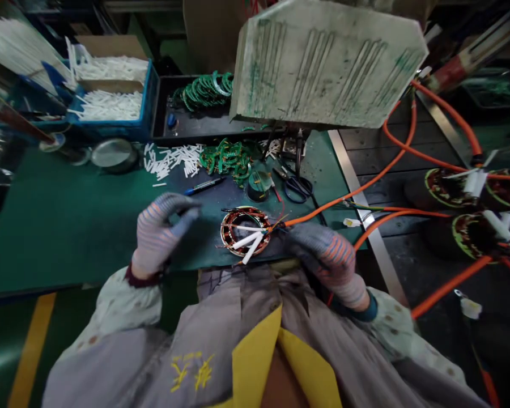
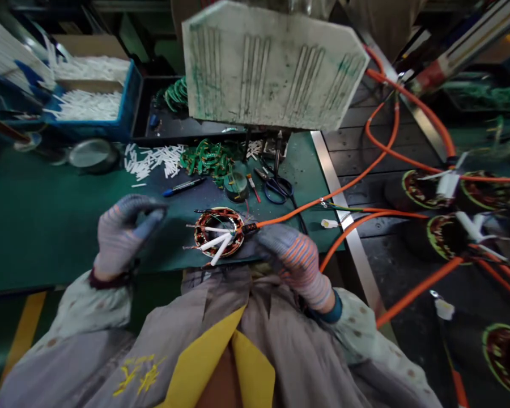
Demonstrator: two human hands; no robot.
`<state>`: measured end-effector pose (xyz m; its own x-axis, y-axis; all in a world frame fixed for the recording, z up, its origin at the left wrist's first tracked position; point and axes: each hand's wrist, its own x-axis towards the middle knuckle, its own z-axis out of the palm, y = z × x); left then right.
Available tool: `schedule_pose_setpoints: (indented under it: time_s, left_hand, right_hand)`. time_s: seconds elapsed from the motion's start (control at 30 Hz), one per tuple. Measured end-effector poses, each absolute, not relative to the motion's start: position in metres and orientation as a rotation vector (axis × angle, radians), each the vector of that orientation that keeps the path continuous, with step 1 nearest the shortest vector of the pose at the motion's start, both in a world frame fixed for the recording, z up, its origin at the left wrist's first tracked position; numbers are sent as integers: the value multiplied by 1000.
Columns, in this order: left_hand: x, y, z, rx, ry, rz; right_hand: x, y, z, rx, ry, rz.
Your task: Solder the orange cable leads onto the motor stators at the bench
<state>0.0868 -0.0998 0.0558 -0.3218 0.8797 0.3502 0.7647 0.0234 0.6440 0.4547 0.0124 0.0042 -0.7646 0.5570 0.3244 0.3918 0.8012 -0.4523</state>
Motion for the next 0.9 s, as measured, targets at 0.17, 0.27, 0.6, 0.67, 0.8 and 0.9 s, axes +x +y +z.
schedule_pose_setpoints:
  time_s: [0.17, 0.27, 0.6, 0.67, 0.8, 0.9]
  left_hand:
    - [155, -104, 110, 2314, 1943, 422]
    - [174, -84, 113, 2447, 1890, 317]
    - [165, -30, 56, 2217, 1790, 717]
    - [154, -24, 54, 2128, 1766, 704]
    - [143, -31, 78, 2109, 1696, 759]
    - [147, -38, 96, 2203, 1720, 785]
  right_hand:
    - [443, 32, -4, -936, -2390, 397]
    - [443, 22, 32, -973, -2440, 282]
    - [433, 15, 15, -1200, -2502, 446]
    - [419, 23, -2, -1210, -2450, 599]
    - [406, 34, 24, -967, -2244, 1124]
    - [389, 41, 60, -725, -2028, 1685]
